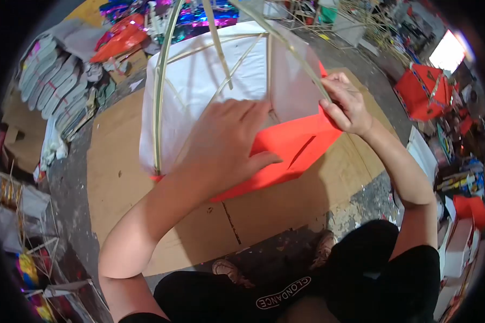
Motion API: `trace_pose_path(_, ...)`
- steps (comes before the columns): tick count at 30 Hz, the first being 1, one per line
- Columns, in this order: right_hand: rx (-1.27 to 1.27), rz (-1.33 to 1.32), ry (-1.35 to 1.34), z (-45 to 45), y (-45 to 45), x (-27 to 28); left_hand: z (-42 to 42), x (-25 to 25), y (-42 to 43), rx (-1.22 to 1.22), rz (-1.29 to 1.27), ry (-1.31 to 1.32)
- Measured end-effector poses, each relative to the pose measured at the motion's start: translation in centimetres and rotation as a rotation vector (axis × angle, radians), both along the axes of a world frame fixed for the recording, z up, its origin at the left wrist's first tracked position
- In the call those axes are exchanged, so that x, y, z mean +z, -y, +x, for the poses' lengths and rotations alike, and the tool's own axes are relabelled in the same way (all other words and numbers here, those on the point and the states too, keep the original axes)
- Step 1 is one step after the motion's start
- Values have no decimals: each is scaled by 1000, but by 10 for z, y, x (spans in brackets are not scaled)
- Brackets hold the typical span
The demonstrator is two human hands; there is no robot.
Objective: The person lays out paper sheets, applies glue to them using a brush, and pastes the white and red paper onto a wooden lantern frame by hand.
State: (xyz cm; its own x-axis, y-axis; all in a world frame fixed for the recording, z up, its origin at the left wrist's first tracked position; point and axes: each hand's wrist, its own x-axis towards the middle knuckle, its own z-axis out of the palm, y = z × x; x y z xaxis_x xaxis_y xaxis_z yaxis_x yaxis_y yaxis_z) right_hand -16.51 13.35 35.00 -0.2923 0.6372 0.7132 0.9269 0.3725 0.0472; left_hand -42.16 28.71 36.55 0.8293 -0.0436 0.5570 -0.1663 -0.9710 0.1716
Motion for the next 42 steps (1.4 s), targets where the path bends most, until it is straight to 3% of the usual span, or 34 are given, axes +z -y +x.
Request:
trace_pose_path(3, -80, -12, -18, 20, 18, -19, 39, -23, 18, 41, -111, -399)
trace_pose_path(6, -309, -103, 59, 21, 47, -15, 85, -20, -1, -15, -592, -827)
trace_pose_path(9, -363, 196, -46, 13, 85, -15, 116, -11, -5, 43, -1089, -927)
trace_pose_path(12, -234, 307, -316, 7, 128, -63, 156, -31, -10, -61, -1242, -1188)
trace_pose_path(13, -229, 93, -452, 1, 137, -80, 167, -40, -9, -232, -1339, -1314)
trace_pose_path(16, -276, -451, -730, -19, 139, -120, 174, -43, 15, -300, -1498, -1363)
trace_pose_path(19, -236, -344, -641, -20, 121, -145, 174, -35, 31, -126, -1050, -1242)
trace_pose_path(22, -269, -469, -772, -18, 112, -134, 178, -10, 60, 8, -756, -1228)
trace_pose_path(25, -170, -582, -912, -17, 104, -125, 190, -21, 66, 108, -656, -1155)
trace_pose_path(28, -204, -645, -943, -18, 95, -139, 184, -29, 74, -60, -771, -844)
trace_pose_path(33, -225, -645, -751, -14, 71, -240, 184, -26, 78, -23, -741, -864)
trace_pose_path(36, -327, -773, -583, -20, 67, -265, 181, -7, 83, 40, -665, -898)
trace_pose_path(40, -268, -838, -434, -14, 88, -215, 152, 17, 69, 168, -611, -887)
trace_pose_path(42, -177, -577, -550, -5, 114, -157, 117, 24, 45, 169, -493, -868)
